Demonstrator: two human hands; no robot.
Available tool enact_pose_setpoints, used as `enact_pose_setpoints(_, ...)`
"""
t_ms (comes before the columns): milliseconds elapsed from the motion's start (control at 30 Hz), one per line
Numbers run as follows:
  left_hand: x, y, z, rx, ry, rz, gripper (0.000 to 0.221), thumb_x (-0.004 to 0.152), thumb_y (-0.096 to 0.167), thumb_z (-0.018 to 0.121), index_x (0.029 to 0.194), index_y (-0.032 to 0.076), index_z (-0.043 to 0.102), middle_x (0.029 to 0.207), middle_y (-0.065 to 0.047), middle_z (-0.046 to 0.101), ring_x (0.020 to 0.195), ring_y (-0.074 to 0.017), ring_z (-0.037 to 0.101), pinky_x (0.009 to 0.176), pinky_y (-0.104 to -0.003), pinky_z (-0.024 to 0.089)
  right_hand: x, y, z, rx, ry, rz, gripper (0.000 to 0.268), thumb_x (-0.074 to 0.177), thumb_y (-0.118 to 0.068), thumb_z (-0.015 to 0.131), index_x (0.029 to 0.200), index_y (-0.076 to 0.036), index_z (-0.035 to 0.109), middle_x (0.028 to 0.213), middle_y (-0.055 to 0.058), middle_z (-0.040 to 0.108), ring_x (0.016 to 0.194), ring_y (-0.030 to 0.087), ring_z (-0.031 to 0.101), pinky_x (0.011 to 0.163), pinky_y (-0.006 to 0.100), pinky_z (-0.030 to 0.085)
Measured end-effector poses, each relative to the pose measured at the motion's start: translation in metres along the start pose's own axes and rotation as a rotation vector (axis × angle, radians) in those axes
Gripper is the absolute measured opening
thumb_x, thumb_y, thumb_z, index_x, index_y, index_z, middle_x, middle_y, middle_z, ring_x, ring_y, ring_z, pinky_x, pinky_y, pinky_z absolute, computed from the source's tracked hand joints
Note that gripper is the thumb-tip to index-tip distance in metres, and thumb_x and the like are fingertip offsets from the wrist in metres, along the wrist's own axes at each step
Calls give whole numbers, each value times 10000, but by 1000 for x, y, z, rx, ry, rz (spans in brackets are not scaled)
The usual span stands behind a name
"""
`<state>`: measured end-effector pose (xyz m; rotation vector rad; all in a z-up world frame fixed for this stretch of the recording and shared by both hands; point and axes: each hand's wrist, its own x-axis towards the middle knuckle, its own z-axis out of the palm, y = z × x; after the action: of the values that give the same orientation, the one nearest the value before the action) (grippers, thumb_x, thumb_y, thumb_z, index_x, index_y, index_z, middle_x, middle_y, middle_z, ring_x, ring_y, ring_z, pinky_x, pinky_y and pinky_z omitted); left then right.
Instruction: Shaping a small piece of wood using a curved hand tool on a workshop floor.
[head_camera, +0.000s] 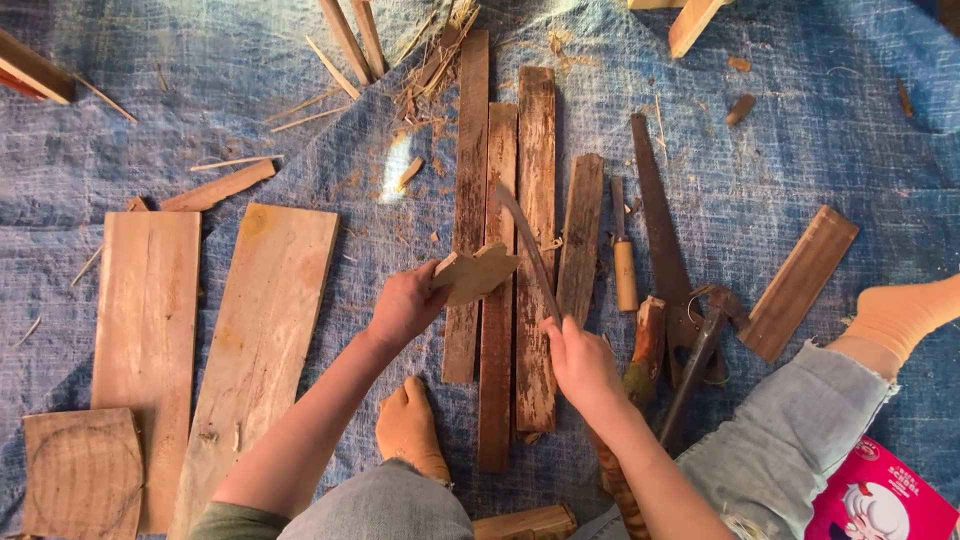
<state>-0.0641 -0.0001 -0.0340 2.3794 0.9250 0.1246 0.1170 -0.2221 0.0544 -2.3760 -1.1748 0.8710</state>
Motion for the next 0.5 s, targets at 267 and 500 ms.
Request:
enact_pose_setpoints(267,-1,15,-15,-17,0,32,192,909,175,690,1060,58,669,783,-166,752,729,-374,751,662,-449,612,22,52,59,-75,43,-50,389,1067,-282,439,855,-19,631,743,231,734,760,408,744,619,473,591)
enact_pose_setpoints(500,2,3,-1,-3,-10,21,143,920,152,675,1050,90,678,790,-87,755,724,-290,761,668,-372,626,-6,-7,3,-91,93,-35,448,1080,-352,419,790,-50,579,701,261,706,758,456,723,600,534,565)
